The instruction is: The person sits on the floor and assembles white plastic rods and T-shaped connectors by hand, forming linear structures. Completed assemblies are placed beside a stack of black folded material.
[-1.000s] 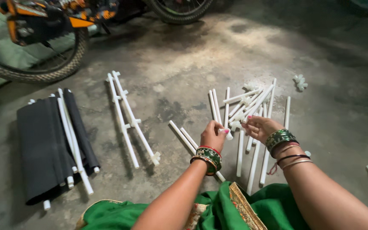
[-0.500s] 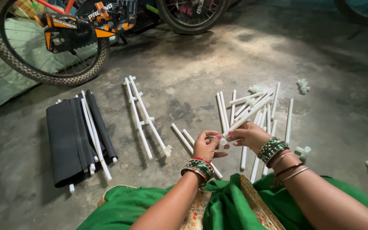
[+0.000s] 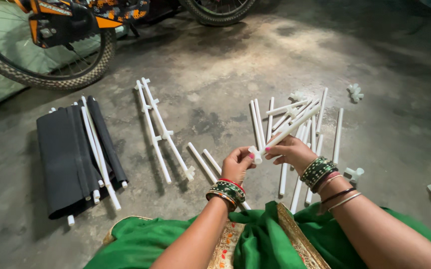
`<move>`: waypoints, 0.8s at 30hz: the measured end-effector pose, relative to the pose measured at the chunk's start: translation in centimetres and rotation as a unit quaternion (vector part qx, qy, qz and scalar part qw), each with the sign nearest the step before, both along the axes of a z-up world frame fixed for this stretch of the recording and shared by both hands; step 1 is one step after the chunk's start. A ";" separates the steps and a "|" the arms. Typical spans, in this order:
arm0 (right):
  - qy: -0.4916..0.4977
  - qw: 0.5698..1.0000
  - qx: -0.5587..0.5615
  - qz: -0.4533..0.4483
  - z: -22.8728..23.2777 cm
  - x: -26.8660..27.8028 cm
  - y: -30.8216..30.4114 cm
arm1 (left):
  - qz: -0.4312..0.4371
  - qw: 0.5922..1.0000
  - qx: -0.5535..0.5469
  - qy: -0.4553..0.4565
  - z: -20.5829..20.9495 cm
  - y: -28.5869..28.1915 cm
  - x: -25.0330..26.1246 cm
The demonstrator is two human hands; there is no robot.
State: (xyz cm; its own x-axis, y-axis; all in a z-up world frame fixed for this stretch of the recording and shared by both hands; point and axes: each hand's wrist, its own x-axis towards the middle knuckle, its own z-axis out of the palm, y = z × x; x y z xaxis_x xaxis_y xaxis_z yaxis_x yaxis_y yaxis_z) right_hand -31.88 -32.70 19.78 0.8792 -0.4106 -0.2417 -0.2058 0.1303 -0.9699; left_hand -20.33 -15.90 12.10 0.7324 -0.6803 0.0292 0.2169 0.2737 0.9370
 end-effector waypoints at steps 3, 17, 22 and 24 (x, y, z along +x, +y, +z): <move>0.004 1.000 -0.010 0.002 -0.5 0.6 -0.3 | 0.013 0.999 -0.023 0.047 0.1 -0.3 0.4; -0.010 0.997 0.076 0.000 -0.2 2.2 0.3 | -0.020 0.980 -0.063 0.189 2.3 0.0 1.2; 0.014 0.996 0.087 -0.032 0.8 2.0 -0.3 | -0.036 0.984 -0.068 0.163 2.3 0.0 1.7; -0.040 0.993 0.110 -0.020 0.5 1.7 -0.5 | -0.052 0.984 -0.065 0.159 2.1 0.0 1.7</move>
State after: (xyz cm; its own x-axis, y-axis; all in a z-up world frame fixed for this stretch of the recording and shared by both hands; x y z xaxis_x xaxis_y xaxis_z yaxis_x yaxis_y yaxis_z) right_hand -30.18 -33.23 20.29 0.8831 -0.3912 -0.2591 -0.1195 0.3465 -0.9304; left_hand -18.62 -15.94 14.22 0.6446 -0.7581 -0.0993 0.5274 0.3468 0.7756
